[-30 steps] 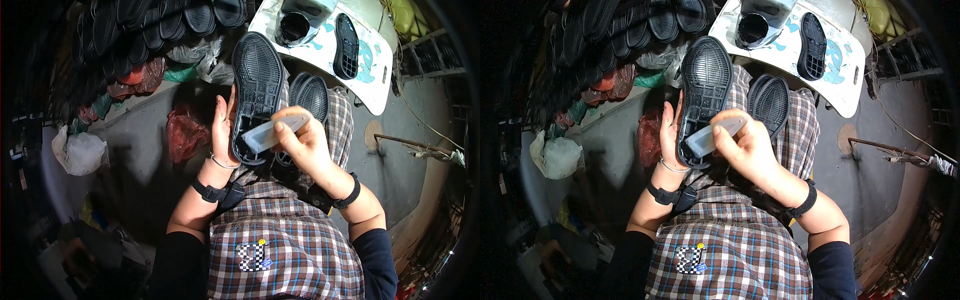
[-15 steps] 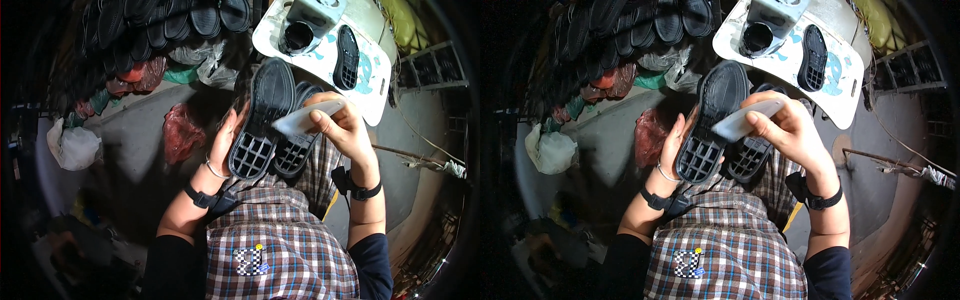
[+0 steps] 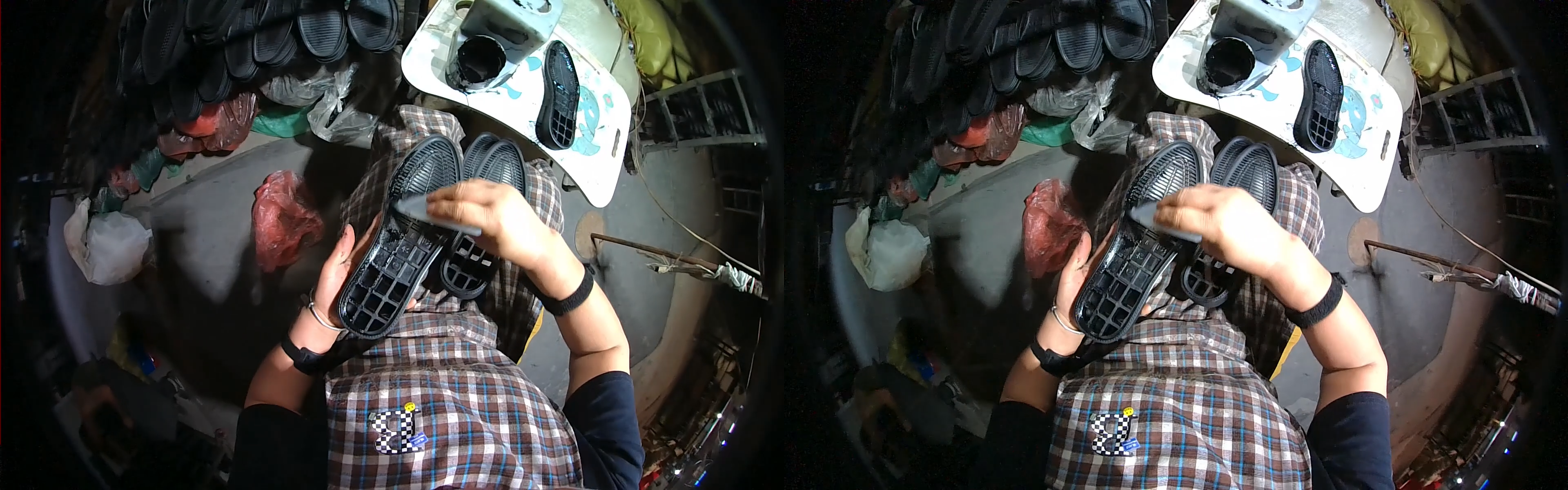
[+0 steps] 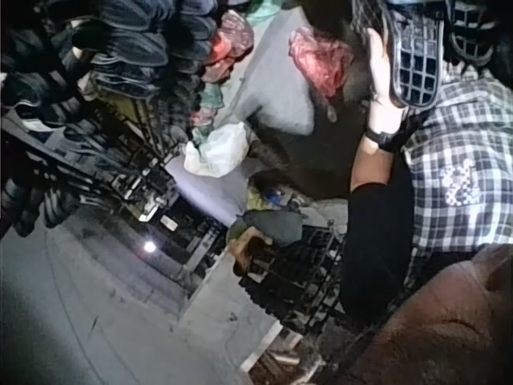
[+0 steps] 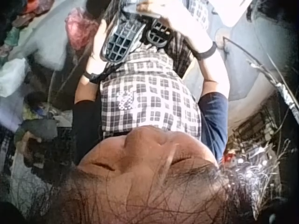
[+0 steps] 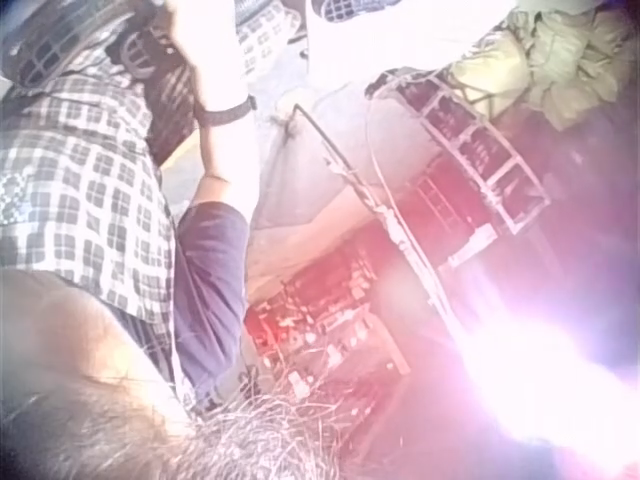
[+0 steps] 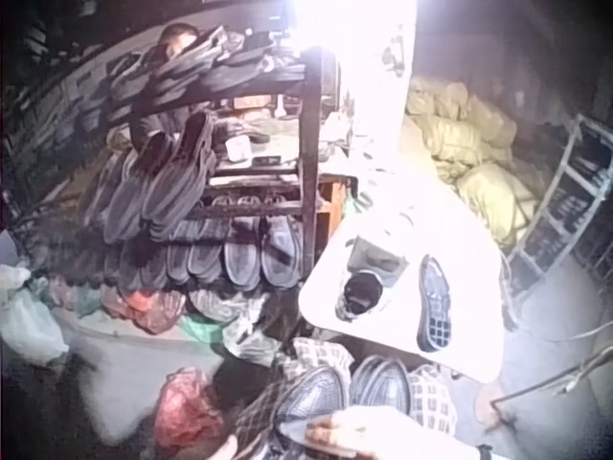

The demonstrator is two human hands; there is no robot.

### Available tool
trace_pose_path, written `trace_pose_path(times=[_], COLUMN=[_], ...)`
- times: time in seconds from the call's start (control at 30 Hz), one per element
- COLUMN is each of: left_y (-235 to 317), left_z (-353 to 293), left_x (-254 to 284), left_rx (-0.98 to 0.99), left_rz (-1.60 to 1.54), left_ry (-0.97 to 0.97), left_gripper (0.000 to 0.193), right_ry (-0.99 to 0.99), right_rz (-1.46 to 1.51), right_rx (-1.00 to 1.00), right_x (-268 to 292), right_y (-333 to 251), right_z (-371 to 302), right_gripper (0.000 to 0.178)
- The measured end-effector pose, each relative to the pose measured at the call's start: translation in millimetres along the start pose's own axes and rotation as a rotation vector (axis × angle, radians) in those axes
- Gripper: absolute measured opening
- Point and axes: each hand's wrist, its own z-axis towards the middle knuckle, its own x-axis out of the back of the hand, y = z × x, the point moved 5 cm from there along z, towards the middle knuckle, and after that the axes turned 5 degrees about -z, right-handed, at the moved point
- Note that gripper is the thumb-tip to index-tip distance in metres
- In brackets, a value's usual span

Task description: Applying a liquid adhesive or primer to the bottom of black shoe soles using a rectangular applicator.

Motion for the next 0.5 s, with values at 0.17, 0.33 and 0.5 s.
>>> trace_pose_path(times=[0.17,0.33,0.5], left_y=[-6.7,-10.9,-15.5], left_z=[-5.9,-4.6,-0.5], left_x=[1.3,5.2,12.3], left_rx=[-0.048,-0.096,-0.098], left_rz=[0.055,0.080,0.142], left_ry=[-0.031,0.077,0.075], left_gripper=[0.059,0.056,0.052], right_ry=[0.093,0.131,0.107], right_rz=[-0.231,-0.214,-0.300], right_rx=[-0.065,-0.111,-0.187], right_x=[3.0,8.5,1.8], right_y=[36.5,31.1,44.4], right_z=[10.1,1.6,1.7], right_gripper=[0.043,0.043,0.041])
